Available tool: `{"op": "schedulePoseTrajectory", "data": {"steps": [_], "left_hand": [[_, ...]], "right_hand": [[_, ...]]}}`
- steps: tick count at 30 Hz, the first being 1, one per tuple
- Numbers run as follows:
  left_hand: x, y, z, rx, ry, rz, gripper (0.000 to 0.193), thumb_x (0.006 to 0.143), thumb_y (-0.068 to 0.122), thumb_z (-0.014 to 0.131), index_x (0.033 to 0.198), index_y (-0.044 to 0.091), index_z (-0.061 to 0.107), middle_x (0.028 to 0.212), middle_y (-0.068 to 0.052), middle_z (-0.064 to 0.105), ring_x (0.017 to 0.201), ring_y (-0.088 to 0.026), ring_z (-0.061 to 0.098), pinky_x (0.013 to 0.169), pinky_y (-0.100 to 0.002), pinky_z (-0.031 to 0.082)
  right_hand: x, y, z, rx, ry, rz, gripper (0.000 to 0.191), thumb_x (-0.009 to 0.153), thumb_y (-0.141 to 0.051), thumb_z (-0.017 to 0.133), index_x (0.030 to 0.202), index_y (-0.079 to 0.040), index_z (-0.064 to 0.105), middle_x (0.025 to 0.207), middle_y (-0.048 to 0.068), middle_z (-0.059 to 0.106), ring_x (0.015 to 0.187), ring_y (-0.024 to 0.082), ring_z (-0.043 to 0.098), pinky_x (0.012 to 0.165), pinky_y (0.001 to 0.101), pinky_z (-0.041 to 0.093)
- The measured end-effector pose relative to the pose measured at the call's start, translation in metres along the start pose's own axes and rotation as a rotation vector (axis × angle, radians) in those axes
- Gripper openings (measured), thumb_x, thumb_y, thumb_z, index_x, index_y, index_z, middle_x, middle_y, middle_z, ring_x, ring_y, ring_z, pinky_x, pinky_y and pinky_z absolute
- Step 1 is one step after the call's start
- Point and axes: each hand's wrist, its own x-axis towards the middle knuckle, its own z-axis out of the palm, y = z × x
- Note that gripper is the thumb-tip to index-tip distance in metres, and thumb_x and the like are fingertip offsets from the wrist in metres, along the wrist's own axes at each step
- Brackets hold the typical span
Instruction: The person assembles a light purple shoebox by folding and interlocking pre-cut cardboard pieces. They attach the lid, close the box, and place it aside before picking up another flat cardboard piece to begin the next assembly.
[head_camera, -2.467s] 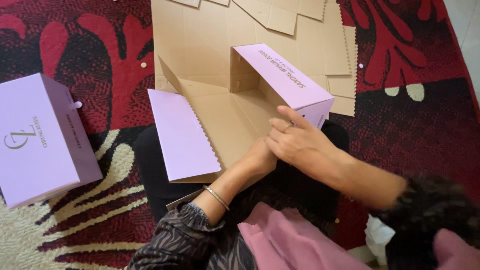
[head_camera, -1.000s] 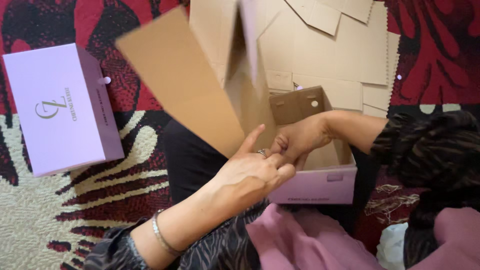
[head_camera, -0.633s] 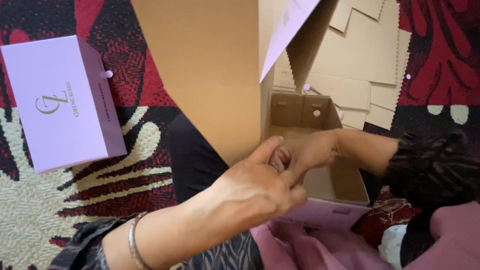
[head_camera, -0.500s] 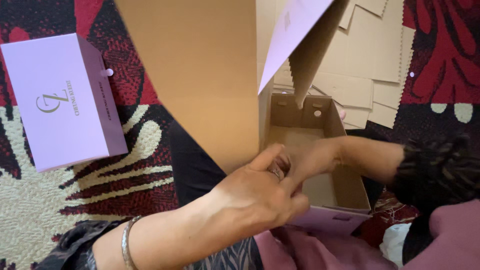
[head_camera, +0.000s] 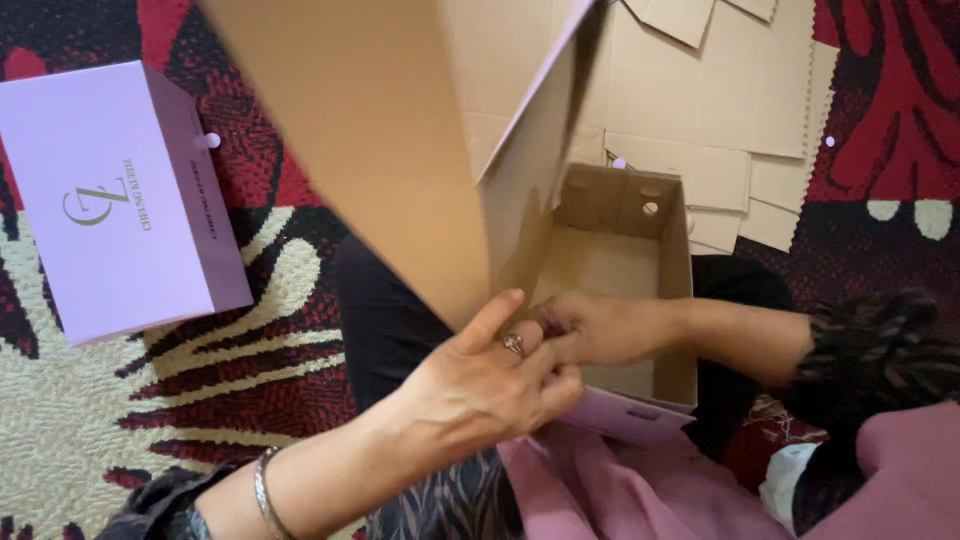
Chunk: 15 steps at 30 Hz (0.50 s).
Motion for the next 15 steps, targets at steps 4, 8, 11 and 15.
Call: {"op": "schedulePoseTrajectory", "data": {"steps": [4, 8, 11, 15], "left_hand": [[-0.005, -0.027, -0.005, 0.186, 0.038, -0.014, 0.014, 0.094, 0.025, 0.058, 0.108, 0.024, 0.061, 0.097, 0.003, 0.061, 0.107, -0.017, 0.061, 0.121, -0.046, 0.028], [-0.005, -0.040, -0.002, 0.328, 0.043, -0.050, 0.018, 0.091, 0.026, 0.057, 0.109, 0.028, 0.060, 0.107, 0.003, 0.062, 0.113, -0.016, 0.057, 0.118, -0.046, 0.028], [-0.008, -0.051, 0.005, 0.234, 0.036, -0.043, 0.021, 0.090, 0.024, 0.058, 0.111, 0.026, 0.061, 0.113, -0.001, 0.063, 0.112, -0.019, 0.057, 0.109, -0.043, 0.029], [-0.020, -0.052, 0.008, -0.287, 0.241, -0.284, 0.031, 0.079, 0.007, 0.058, 0.109, 0.013, 0.062, 0.117, -0.007, 0.065, 0.108, -0.025, 0.061, 0.101, -0.046, 0.039]], "right_hand": [[0.012, 0.012, -0.015, 0.014, 0.173, -0.035, 0.027, 0.097, -0.018, 0.059, 0.117, -0.002, 0.066, 0.103, 0.003, 0.072, 0.096, 0.009, 0.066, 0.086, 0.0283, 0.055], [0.027, 0.035, -0.016, 0.113, 0.348, -0.106, 0.026, 0.096, -0.012, 0.055, 0.117, -0.002, 0.064, 0.104, 0.002, 0.072, 0.095, 0.009, 0.067, 0.083, 0.0271, 0.056], [0.049, 0.056, -0.011, 0.189, 0.421, -0.154, 0.021, 0.102, -0.013, 0.056, 0.117, -0.001, 0.064, 0.103, 0.002, 0.066, 0.093, 0.009, 0.061, 0.081, 0.0266, 0.052], [0.059, 0.077, -0.002, 0.196, 0.505, -0.261, 0.022, 0.099, -0.013, 0.055, 0.115, -0.002, 0.064, 0.105, 0.002, 0.068, 0.097, 0.008, 0.063, 0.085, 0.0259, 0.054]]}}
